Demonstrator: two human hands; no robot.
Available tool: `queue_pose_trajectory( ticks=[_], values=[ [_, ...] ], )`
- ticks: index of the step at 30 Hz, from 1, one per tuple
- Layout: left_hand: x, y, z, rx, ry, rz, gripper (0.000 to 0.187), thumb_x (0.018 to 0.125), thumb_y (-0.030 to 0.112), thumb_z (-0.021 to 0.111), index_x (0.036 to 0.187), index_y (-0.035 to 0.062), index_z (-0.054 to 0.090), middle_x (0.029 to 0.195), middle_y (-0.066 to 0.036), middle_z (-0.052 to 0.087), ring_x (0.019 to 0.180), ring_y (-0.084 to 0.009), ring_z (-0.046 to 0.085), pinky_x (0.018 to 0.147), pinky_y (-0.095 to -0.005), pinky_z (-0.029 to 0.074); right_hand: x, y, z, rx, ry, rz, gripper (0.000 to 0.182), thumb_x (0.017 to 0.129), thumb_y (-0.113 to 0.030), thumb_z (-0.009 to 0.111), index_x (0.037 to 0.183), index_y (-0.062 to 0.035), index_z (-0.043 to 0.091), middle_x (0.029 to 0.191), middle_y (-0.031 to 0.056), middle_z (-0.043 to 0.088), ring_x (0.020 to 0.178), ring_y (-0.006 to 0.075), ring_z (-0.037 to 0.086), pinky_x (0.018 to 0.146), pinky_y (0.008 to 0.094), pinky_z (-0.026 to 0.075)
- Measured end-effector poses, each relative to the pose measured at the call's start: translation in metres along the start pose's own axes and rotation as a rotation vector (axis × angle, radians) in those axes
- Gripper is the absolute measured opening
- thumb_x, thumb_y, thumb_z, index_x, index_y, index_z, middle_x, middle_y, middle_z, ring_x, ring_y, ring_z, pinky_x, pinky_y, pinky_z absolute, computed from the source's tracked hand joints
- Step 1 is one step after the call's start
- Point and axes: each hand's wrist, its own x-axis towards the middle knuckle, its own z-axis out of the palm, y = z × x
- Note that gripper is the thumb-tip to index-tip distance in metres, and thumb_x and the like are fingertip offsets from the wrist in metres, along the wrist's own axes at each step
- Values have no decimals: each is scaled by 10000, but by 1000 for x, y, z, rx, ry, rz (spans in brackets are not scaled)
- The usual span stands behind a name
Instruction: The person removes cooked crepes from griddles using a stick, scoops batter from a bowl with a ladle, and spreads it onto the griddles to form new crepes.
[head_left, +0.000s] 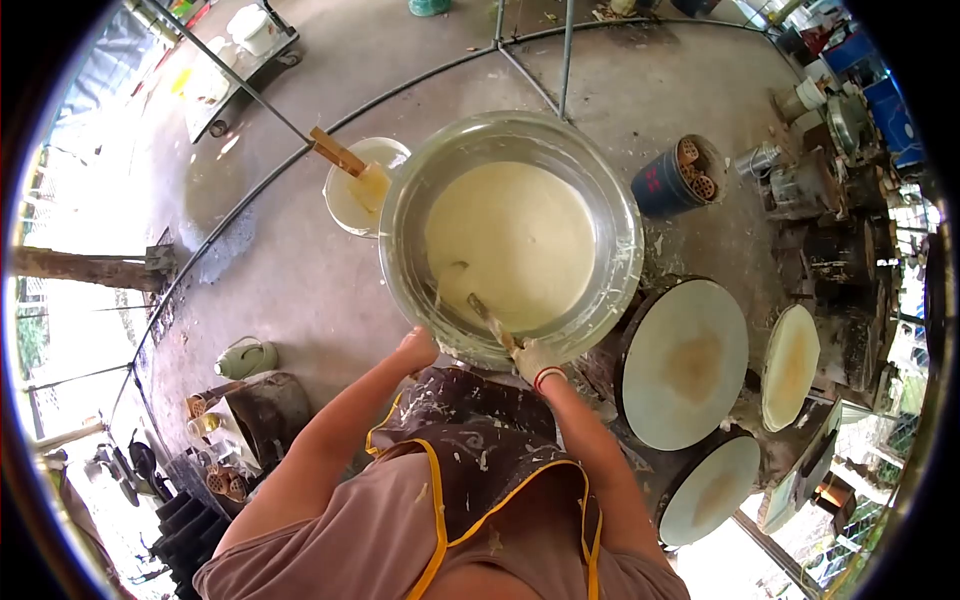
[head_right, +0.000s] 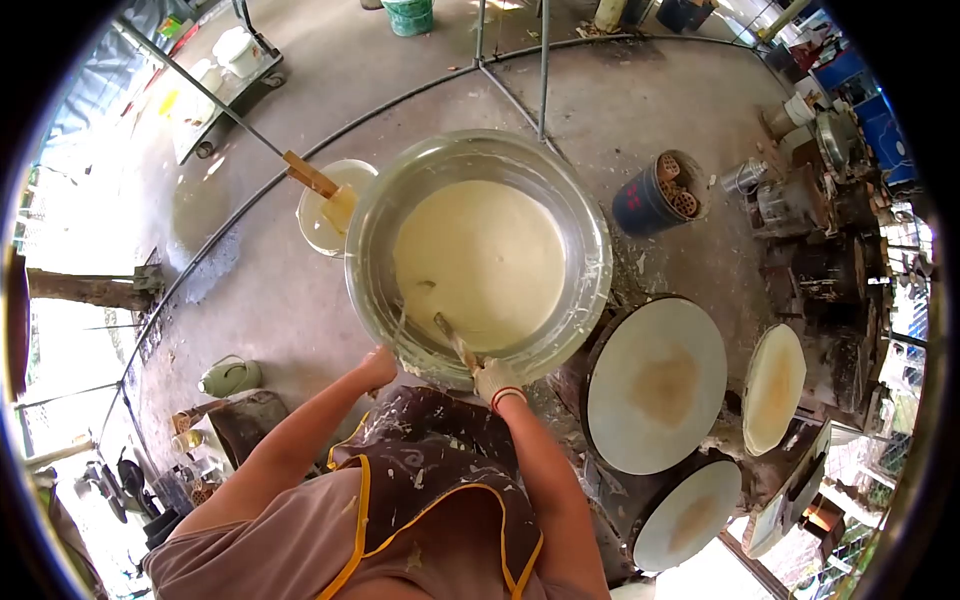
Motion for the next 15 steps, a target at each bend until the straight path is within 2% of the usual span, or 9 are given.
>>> queue_pose_trajectory(
  ticks=[1, 2, 3, 4, 6, 7, 10, 13, 15],
  values=[
    [5, 5, -6, -227, -159, -36, 243, 770, 146, 565, 838, -83, 519, 710, -206, 589, 550, -292, 597, 445, -405, 445, 1, -4, 1, 69, -10, -27, 349, 868, -328, 497, 936, -33, 670, 1004, 220, 624, 923, 330, 616, 822, 412, 487],
    [8, 13, -12, -452, -317, -70, 208, 765, 137, 573, 784, -64, 526, 653, -175, 577, 475, -268, 574, 387, -383, 423, 0, -4, -2, 168, 24, -4, 324, 872, -302, 508, 913, -21, 663, 935, 205, 623, 842, 300, 617, 754, 395, 491],
    [7, 20, -17, -630, -347, -125, 185, 794, 136, 561, 684, 4, 493, 541, -69, 473, 392, -170, 472, 336, -316, 341, 0, -4, -7, 269, 61, 16, 301, 877, -277, 519, 889, -9, 655, 866, 189, 622, 762, 271, 618, 685, 377, 495],
    [4, 31, -29, -781, -377, -59, 177, 807, 127, 550, 689, 19, 476, 537, -49, 443, 388, -151, 439, 334, -306, 323, -1, -6, -13, 369, 100, 32, 280, 881, -251, 530, 866, 3, 647, 797, 174, 620, 681, 242, 619, 617, 360, 499],
    [-5, 49, -48, -1081, -449, 61, 171, 834, 110, 528, 700, 49, 441, 530, -9, 382, 380, -112, 373, 331, -287, 287, -29, -31, -66, 792, 156, 279, 332, 893, -280, 541, 890, 44, 611, 574, 100, 583, 491, 187, 573, 446, 328, 451],
    [-17, 71, -68, -1114, -465, 140, 171, 864, 93, 507, 733, 71, 399, 544, 18, 332, 391, -83, 306, 340, -271, 256, -19, -11, -52, 1010, 192, 317, 261, 889, -230, 567, 912, 25, 613, 561, 49, 559, 447, 134, 514, 397, 300, 409],
    [-54, 124, -121, -1093, -425, 386, 154, 870, 102, 516, 772, 72, 402, 555, 17, 340, 396, -86, 319, 350, -262, 268, -56, -44, -127, 1477, 497, 167, 231, 894, -219, 570, 915, 5, 625, 565, 37, 558, 422, 112, 484, 375, 283, 373],
    [-51, 135, -126, -1042, -422, 420, 135, 877, 99, 507, 797, 69, 403, 570, 0, 378, 396, -84, 323, 357, -247, 271, -57, -28, -142, 1523, 460, 113, 250, 893, -237, 576, 943, 3, 627, 580, 29, 564, 419, 86, 475, 372, 258, 371],
    [-13, 114, -107, -963, -501, 317, 135, 862, 122, 519, 877, 38, 415, 584, -21, 423, 424, -111, 395, 370, -272, 323, -56, -21, -150, 1168, 286, 321, 265, 910, -212, 536, 1100, -35, 587, 577, 24, 545, 417, 89, 475, 361, 257, 365]
  ],
)
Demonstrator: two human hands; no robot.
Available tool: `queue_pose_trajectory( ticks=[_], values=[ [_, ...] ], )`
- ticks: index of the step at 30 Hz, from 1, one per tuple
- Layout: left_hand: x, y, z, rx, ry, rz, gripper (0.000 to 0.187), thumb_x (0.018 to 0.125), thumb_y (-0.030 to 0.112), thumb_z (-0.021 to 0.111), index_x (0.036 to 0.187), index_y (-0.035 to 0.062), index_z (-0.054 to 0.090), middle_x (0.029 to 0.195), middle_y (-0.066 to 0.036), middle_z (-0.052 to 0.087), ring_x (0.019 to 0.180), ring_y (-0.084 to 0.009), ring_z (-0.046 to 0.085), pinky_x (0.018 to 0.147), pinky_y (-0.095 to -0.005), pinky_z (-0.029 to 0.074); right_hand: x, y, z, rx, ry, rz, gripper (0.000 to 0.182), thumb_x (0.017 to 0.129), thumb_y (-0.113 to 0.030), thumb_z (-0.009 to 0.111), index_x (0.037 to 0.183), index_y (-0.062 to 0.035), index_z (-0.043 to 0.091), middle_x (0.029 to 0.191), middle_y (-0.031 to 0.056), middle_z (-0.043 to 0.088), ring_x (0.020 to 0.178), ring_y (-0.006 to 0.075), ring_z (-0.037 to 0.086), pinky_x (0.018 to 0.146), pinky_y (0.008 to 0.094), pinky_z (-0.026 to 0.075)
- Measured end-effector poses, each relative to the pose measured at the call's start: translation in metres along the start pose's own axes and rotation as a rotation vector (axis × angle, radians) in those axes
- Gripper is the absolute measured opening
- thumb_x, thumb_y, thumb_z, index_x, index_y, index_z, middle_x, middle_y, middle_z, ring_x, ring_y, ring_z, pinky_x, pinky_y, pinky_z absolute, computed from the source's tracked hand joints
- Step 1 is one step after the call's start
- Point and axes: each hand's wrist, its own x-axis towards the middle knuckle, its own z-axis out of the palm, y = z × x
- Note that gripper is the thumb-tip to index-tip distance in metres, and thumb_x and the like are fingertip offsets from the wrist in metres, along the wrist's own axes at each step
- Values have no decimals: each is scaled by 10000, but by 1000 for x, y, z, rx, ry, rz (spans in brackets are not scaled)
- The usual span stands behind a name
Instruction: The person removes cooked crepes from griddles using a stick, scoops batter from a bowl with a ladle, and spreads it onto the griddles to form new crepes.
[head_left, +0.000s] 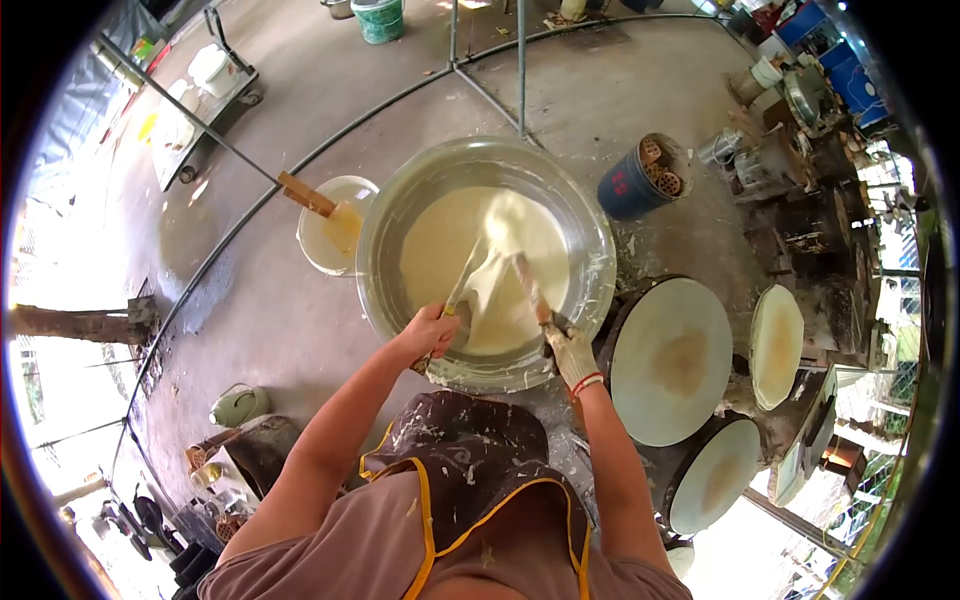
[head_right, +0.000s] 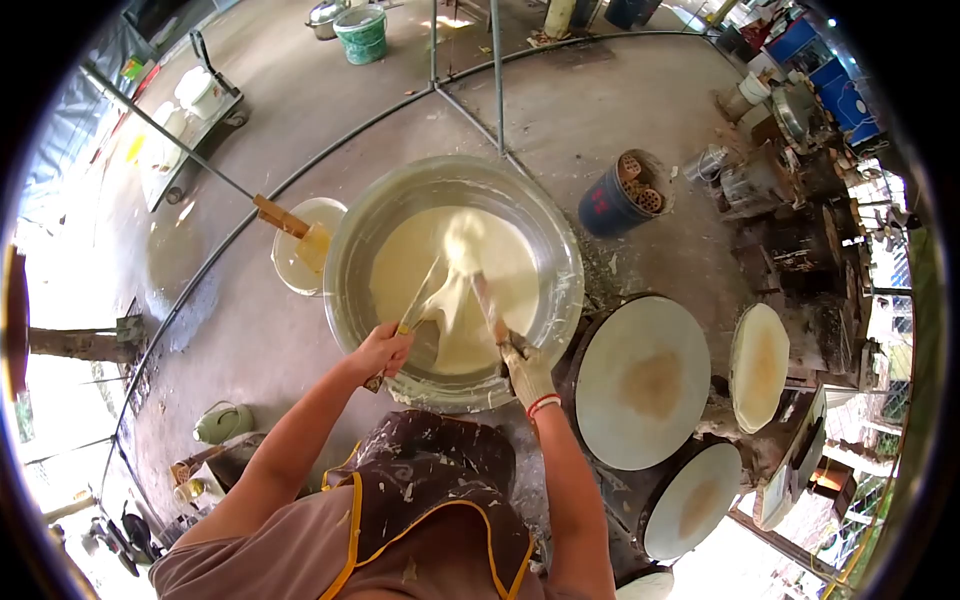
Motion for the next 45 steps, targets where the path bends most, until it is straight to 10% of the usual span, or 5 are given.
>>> queue_pose_trajectory(
  ticks=[8, 14, 29, 36, 45],
  values=[
    [112, -183, -76, 1021, 659, 153, 207, 814, 179, 556, 785, -20, 502, 597, -135, 520, 452, -266, 518, 439, -412, 446, 58, 66, -8, -246, -175, 243, 358, 905, -315, 548, 1154, -60, 579, 578, 25, 547, 374, 115, 447, 363, 267, 336],
    [71, -108, -32, -624, -203, -473, 207, 892, 167, 487, 721, 110, 387, 571, 10, 373, 395, -84, 330, 358, -247, 317, 43, 104, 50, 597, -69, 353, 206, 925, -217, 492, 1022, -61, 586, 625, 42, 557, 431, 137, 485, 355, 245, 353],
    [-87, 153, 120, -8, -190, 332, 60, 934, 158, 473, 911, 115, 438, 579, 33, 326, 393, -43, 288, 341, -208, 188, -137, -80, -48, 686, 58, -499, 214, 858, -221, 622, 1026, -94, 585, 643, 10, 558, 452, 91, 488, 356, 209, 336],
    [-107, 52, 226, 135, -211, -117, 200, 883, 129, 512, 722, 94, 399, 581, 37, 367, 427, -41, 333, 364, -206, 262, -144, 103, -106, 208, 569, -782, 328, 906, -215, 542, 1179, -34, 566, 756, 56, 619, 614, 121, 567, 530, 245, 452],
    [-97, -100, 455, -406, -578, -796, 235, 899, 62, 459, 684, 87, 367, 605, 44, 357, 417, -6, 314, 375, -154, 308, -397, 367, -212, -449, 639, -85, 482, 893, -348, 454, 1363, -297, 362, 1163, 168, 563, 901, 372, 594, 743, 444, 488]
  ],
)
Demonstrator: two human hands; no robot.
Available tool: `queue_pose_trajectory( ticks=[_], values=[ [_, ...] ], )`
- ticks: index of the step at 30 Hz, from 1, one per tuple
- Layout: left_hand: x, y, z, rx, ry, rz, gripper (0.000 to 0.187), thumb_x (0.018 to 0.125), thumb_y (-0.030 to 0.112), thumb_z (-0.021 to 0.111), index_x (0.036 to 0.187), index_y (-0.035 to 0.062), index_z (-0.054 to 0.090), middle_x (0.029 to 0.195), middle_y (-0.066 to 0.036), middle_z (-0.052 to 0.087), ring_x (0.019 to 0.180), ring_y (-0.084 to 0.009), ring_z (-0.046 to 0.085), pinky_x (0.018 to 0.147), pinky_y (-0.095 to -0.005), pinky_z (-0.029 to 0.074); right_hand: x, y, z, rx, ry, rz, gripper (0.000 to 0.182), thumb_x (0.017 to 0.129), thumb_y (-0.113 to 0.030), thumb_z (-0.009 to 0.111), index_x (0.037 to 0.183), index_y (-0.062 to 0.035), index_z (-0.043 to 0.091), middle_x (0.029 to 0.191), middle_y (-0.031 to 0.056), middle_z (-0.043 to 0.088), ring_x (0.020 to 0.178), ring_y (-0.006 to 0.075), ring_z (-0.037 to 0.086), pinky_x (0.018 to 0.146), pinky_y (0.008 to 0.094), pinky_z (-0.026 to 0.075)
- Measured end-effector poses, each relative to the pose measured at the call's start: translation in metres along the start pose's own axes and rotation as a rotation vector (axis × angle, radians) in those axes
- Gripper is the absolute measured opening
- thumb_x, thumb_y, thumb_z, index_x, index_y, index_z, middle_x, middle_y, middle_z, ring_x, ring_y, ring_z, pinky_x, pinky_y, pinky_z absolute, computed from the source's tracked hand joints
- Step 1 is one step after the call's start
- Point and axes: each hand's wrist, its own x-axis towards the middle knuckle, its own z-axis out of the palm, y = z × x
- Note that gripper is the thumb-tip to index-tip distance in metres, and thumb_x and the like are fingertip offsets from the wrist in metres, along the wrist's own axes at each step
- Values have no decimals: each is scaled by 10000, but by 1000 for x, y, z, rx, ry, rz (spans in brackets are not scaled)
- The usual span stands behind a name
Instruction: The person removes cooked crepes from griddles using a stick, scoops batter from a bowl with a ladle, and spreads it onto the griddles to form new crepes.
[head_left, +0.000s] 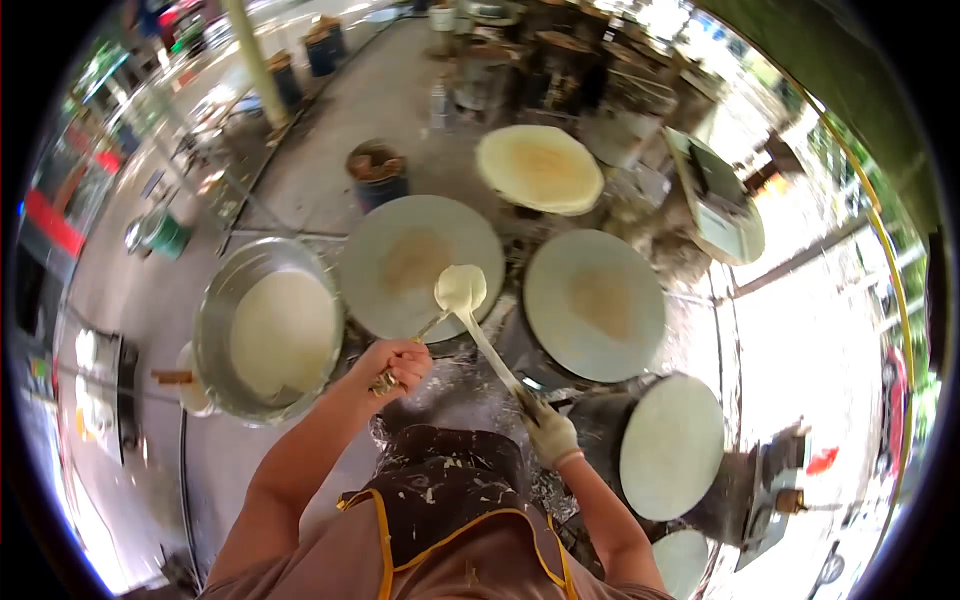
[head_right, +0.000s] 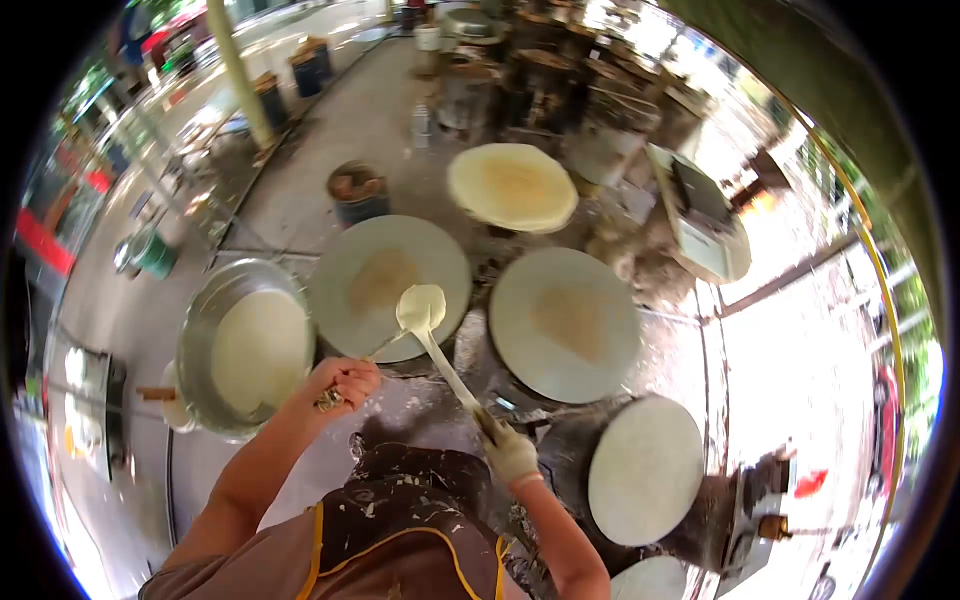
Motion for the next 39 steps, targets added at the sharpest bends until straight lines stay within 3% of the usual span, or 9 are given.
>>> queue_pose_trajectory(
  ticks=[7, 13, 17, 19, 24, 29, 33, 36, 39],
  values=[
    [131, -67, 69, 450, -162, -255, 198, 911, 80, 465, 738, 99, 371, 583, 45, 343, 401, -4, 303, 338, -160, 270, -73, 98, -17, 335, 76, 110, 399, 891, -263, 493, 1286, -211, 488, 1023, 196, 614, 860, 365, 616, 727, 424, 486],
    [247, -87, 100, 1254, -208, -15, 117, 866, 78, 511, 855, 90, 395, 587, 13, 380, 399, -59, 343, 351, -228, 290, -1, 149, -11, 1592, 808, 438, 347, 936, -143, 480, 1275, -200, 524, 601, -52, 466, 437, 45, 346, 379, 206, 261],
    [333, -94, 79, 1480, -156, 78, 153, 840, 99, 542, 894, 66, 402, 585, -3, 409, 401, -68, 371, 351, -241, 318, 25, 157, -12, 1673, 1204, 517, 363, 921, -110, 514, 1275, -188, 532, 653, -63, 484, 490, 29, 368, 385, 196, 270],
    [370, -86, 58, 1737, -61, 95, 174, 830, 113, 536, 931, 46, 411, 625, -78, 486, 462, -172, 489, 409, -324, 397, 39, 162, 22, 1102, 1283, 557, 377, 918, -126, 517, 1292, -176, 515, 861, 4, 605, 694, 93, 535, 586, 224, 407],
    [440, -43, 12, 2378, -75, 592, 414, 852, 211, 489, 1191, -1, 383, 925, -232, 591, 807, -395, 594, 707, -497, 456, 49, 142, 14, 930, 1108, 859, 390, 898, -189, 542, 1282, -130, 513, 1136, 106, 630, 1044, 145, 593, 875, 259, 434],
    [443, 0, 56, 2697, 103, 369, 473, 874, 168, 461, 1308, 30, 332, 1025, -229, 589, 881, -397, 595, 751, -485, 471, 104, 145, -48, 1528, 981, 792, 383, 860, -226, 589, 1180, -18, 591, 783, 49, 623, 527, 115, 508, 476, 265, 418],
    [428, 32, 79, 2707, 94, 360, 404, 883, 100, 446, 1277, 42, 375, 992, -216, 598, 868, -378, 602, 716, -476, 481, 106, 128, -8, 1389, 1446, 724, 329, 881, -133, 542, 1183, -10, 586, 970, 71, 656, 792, 116, 587, 699, 248, 480],
    [418, 47, 86, 2751, 47, 391, 329, 883, 65, 444, 1210, 46, 420, 972, -209, 601, 863, -364, 604, 701, -472, 483, 139, 124, -14, 910, 1211, 697, 312, 885, -184, 532, 1158, -54, 609, 940, 100, 658, 812, 141, 591, 718, 278, 482],
    [419, 61, 83, 2738, 50, 453, 235, 891, 78, 458, 1124, 46, 450, 963, -202, 600, 846, -362, 603, 690, -472, 485, 139, 121, -58, 1442, 962, 781, 334, 866, -204, 559, 1181, -106, 609, 690, 14, 572, 569, 73, 484, 523, 232, 408]
  ],
)
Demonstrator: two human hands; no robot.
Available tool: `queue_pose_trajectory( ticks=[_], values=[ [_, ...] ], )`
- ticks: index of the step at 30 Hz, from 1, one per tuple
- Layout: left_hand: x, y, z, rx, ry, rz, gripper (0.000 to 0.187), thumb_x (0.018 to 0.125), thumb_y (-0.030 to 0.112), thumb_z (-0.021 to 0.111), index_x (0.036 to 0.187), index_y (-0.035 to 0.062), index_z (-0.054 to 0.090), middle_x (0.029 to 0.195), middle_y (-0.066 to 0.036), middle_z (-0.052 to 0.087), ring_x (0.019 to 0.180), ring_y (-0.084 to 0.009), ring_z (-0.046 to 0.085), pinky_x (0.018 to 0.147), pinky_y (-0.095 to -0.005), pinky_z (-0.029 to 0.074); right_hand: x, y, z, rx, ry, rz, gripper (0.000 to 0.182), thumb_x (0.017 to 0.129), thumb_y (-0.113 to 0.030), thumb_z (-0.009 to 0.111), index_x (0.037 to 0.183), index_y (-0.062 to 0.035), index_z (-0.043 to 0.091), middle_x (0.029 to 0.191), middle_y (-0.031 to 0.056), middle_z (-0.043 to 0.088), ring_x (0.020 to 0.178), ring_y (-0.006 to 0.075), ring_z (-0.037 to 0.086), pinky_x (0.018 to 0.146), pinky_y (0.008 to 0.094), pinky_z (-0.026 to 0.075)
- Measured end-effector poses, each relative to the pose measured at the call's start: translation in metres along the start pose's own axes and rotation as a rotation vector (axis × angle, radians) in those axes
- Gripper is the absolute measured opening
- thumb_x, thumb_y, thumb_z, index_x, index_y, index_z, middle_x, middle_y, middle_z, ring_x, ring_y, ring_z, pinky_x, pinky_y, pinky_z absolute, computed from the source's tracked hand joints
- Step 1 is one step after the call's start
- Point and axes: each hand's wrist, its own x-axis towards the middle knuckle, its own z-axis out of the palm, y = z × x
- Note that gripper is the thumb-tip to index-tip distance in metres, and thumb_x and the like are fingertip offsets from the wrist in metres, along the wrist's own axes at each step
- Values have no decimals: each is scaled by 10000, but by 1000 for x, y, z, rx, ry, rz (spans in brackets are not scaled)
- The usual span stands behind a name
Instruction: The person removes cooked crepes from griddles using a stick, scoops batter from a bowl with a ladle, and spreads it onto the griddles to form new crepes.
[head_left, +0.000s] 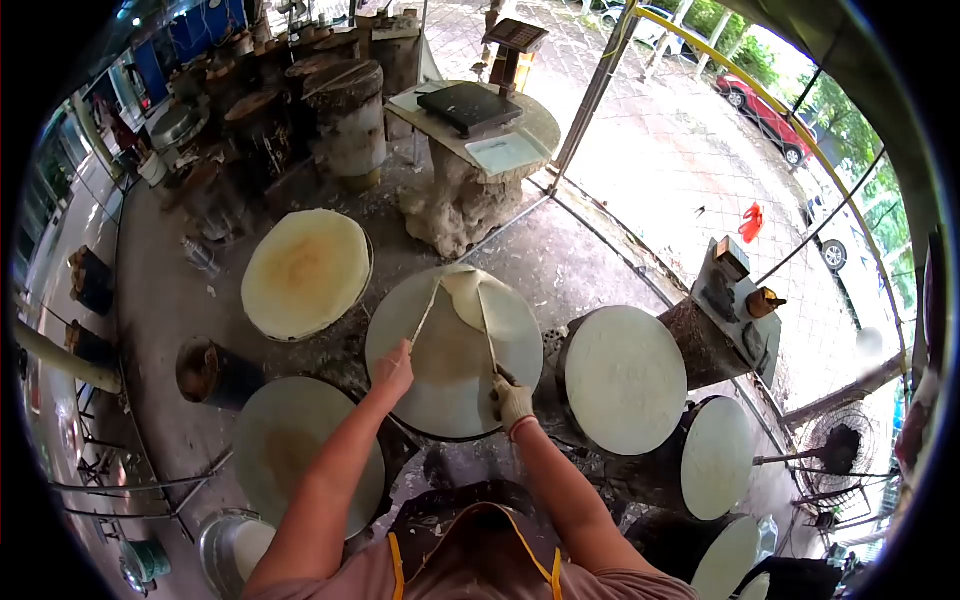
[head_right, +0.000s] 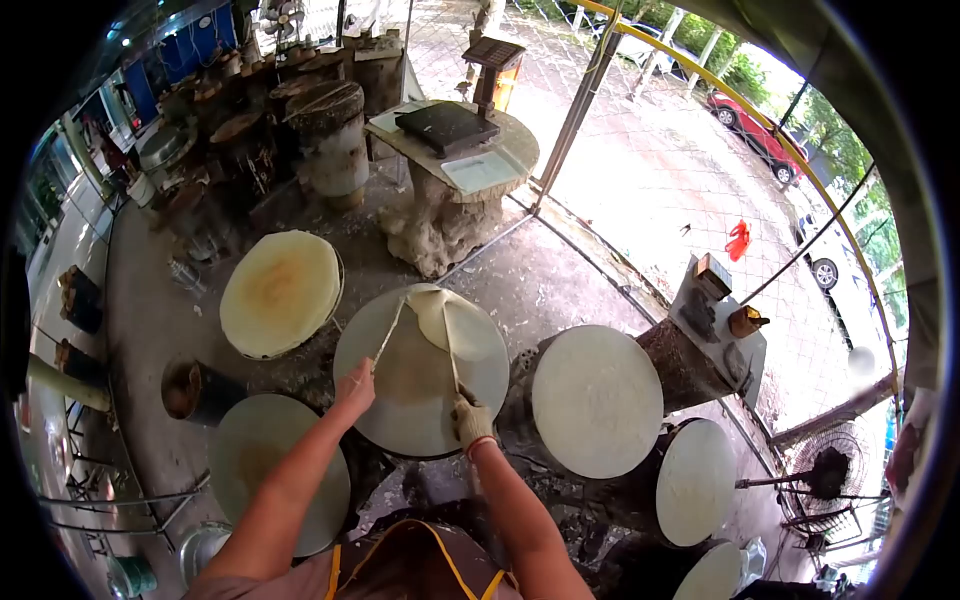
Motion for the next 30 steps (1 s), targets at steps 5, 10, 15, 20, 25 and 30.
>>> queue_pose_trajectory(
  ticks=[5, 10, 15, 20, 25, 30],
  values=[
    [-7, -20, -25, -9, 14, -47, 158, 905, 125, 487, 1039, 51, 447, 971, -202, 571, 788, -379, 593, 660, -470, 487, 3, 40, 13, -238, 310, -331, 339, 859, -163, 543, 1175, -58, 604, 1009, 126, 667, 851, 149, 637, 755, 260, 480],
    [-15, -44, -34, 121, 39, -38, 460, 862, 58, 518, 1296, 72, 366, 1036, -217, 511, 825, -366, 583, 624, -445, 488, 7, -12, 15, -16, -52, 68, 349, 867, -217, 543, 1211, -200, 594, 608, -2, 513, 453, 89, 416, 382, 247, 330],
    [-34, -66, -57, 127, 61, -29, 693, 773, -28, 563, 1397, 165, 331, 1025, -199, 469, 827, -362, 561, 619, -435, 466, 41, 50, 27, -409, 259, -509, 296, 838, -226, 566, 1090, -108, 669, 673, 26, 590, 497, 87, 483, 461, 224, 380],
    [-63, -114, -30, 85, 285, 17, 721, 735, -67, 564, 1357, 261, 403, 944, -168, 453, 758, -355, 527, 603, -434, 441, 5, -30, 23, -236, -157, 144, 331, 862, -222, 550, 1171, -127, 625, 762, 27, 634, 611, 94, 533, 558, 193, 405],
    [-100, -126, -47, 43, 206, -38, 709, 733, -66, 563, 1342, 268, 419, 924, -154, 455, 768, -358, 528, 603, -451, 430, 60, 39, 23, -121, 61, -203, 295, 870, -169, 548, 1137, -78, 633, 654, 9, 575, 494, 77, 492, 433, 248, 398],
    [-133, -111, -45, 74, 266, -7, 667, 744, -65, 526, 1325, 254, 448, 888, -157, 462, 757, -364, 530, 612, -454, 437, 18, -39, 25, -303, -340, 61, 333, 869, -247, 553, 1177, -134, 612, 603, -21, 494, 429, 72, 398, 365, 248, 307]
  ],
)
